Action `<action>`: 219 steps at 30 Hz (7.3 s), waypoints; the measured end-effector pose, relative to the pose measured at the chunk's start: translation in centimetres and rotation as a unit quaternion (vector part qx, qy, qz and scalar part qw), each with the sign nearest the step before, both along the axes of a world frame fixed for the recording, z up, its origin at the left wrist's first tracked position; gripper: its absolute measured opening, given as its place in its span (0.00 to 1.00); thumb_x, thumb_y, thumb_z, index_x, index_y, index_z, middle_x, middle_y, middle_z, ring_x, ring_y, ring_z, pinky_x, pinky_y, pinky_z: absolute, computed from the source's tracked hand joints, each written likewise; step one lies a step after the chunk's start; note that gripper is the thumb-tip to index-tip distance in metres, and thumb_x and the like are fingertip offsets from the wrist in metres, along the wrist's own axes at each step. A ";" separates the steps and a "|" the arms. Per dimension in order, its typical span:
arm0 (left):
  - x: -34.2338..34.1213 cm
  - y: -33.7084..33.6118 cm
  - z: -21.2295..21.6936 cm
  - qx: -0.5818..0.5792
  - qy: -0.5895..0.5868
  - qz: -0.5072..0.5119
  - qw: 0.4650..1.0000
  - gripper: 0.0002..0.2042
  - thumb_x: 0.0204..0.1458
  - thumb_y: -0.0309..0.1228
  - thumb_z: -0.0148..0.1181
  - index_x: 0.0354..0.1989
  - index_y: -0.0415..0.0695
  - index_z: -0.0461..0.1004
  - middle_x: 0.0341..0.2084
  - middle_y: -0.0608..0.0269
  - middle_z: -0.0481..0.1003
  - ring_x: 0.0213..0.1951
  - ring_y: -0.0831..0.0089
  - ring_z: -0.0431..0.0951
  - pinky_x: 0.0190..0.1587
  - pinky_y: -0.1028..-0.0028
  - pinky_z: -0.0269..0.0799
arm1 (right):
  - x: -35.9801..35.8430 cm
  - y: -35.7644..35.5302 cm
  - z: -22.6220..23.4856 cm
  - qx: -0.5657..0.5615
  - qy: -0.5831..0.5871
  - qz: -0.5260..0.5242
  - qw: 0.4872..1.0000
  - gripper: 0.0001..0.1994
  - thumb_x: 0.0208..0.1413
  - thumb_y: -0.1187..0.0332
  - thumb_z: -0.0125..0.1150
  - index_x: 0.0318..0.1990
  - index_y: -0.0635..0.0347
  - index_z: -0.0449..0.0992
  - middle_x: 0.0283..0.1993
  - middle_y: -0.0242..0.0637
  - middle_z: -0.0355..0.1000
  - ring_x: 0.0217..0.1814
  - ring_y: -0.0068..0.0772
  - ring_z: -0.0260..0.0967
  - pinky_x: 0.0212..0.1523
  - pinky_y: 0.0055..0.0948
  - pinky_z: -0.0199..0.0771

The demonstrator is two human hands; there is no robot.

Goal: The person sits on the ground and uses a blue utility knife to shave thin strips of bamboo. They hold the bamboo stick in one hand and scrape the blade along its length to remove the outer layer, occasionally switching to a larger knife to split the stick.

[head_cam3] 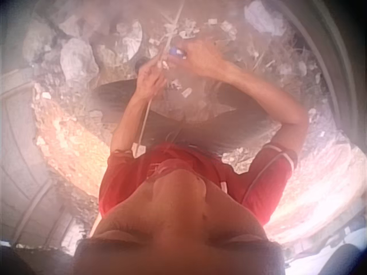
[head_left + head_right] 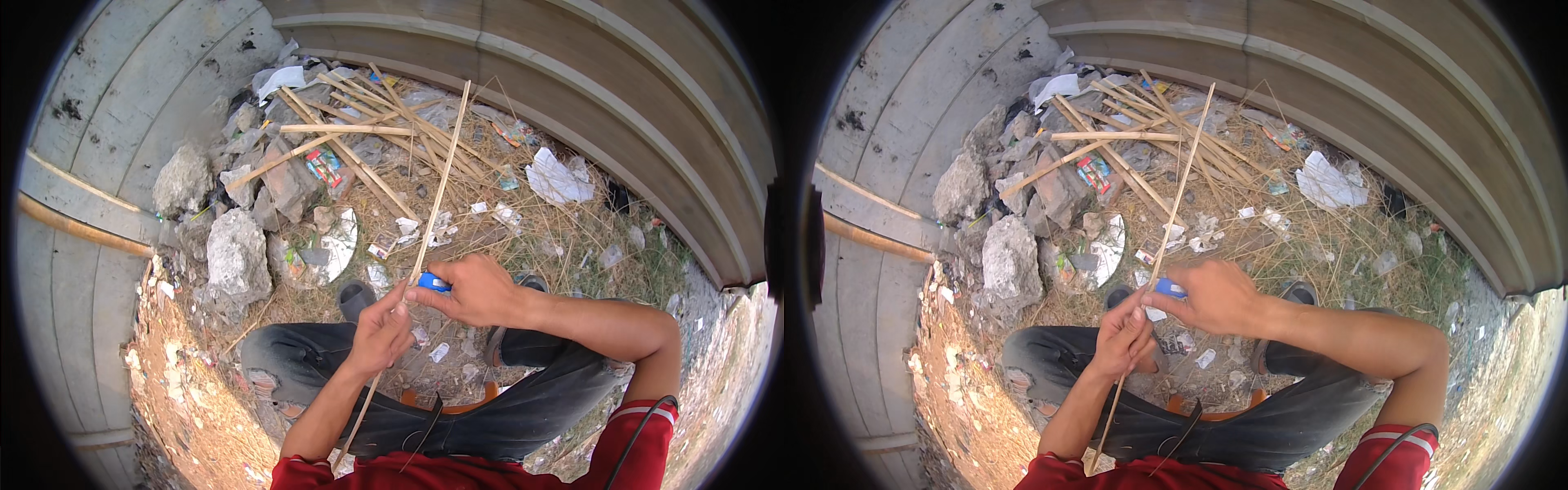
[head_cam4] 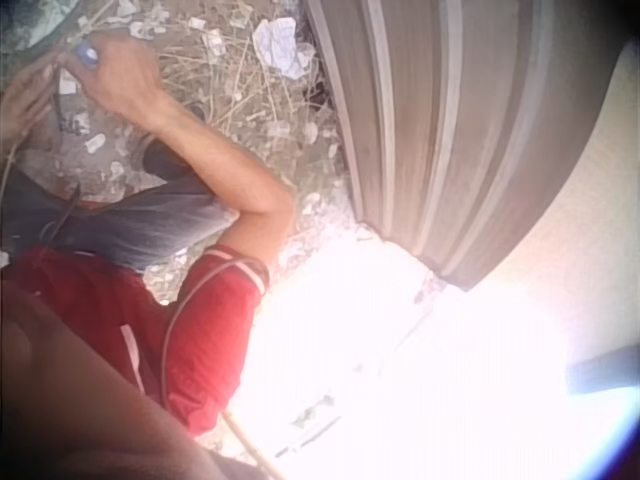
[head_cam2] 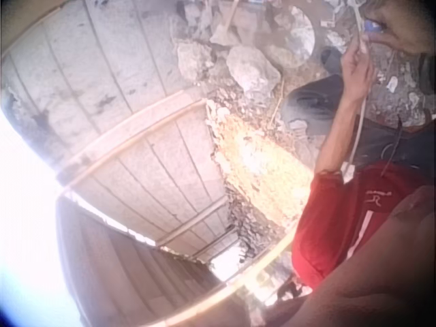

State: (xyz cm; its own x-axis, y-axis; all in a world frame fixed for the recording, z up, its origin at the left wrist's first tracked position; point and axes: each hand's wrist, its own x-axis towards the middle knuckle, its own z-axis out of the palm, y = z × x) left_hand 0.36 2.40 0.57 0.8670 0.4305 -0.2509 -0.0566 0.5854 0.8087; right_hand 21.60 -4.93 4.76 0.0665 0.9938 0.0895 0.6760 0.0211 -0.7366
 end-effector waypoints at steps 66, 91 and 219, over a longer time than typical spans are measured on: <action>2.6 -0.1 0.0 0.160 0.110 0.147 0.970 0.23 0.60 0.20 0.62 0.62 0.26 0.66 0.39 0.64 0.79 0.41 0.83 0.75 0.46 0.81 0.70 | -1.5 0.8 -0.6 -0.139 -0.143 0.049 0.979 0.09 0.57 0.70 0.54 0.39 0.69 0.73 0.31 0.54 0.78 0.34 0.57 0.80 0.33 0.51 0.79; 4.3 1.5 -1.4 0.157 0.158 0.182 0.958 0.08 0.65 0.31 0.58 0.45 0.40 0.69 0.29 0.70 0.74 0.26 0.88 0.68 0.27 0.82 0.61 | -0.8 3.6 -3.0 -0.108 -0.136 -0.018 0.985 0.13 0.54 0.68 0.58 0.42 0.69 0.70 0.28 0.56 0.78 0.34 0.60 0.80 0.35 0.52 0.80; 3.0 0.5 -0.2 0.240 0.183 0.099 0.948 0.15 0.63 0.41 0.61 0.34 0.42 0.71 0.21 0.76 0.67 0.26 0.87 0.61 0.27 0.79 0.57 | 0.1 0.6 0.2 -0.126 -0.152 0.026 0.980 0.11 0.52 0.65 0.58 0.28 0.66 0.79 0.27 0.54 0.78 0.31 0.59 0.79 0.33 0.51 0.80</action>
State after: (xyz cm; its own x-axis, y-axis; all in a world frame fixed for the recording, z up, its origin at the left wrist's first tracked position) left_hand 3.35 2.92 0.39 0.6494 0.7168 -0.2540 0.2096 0.1524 0.9658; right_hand 21.73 -4.35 4.96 0.0230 0.9883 -0.1505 0.8678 -0.0945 -0.4878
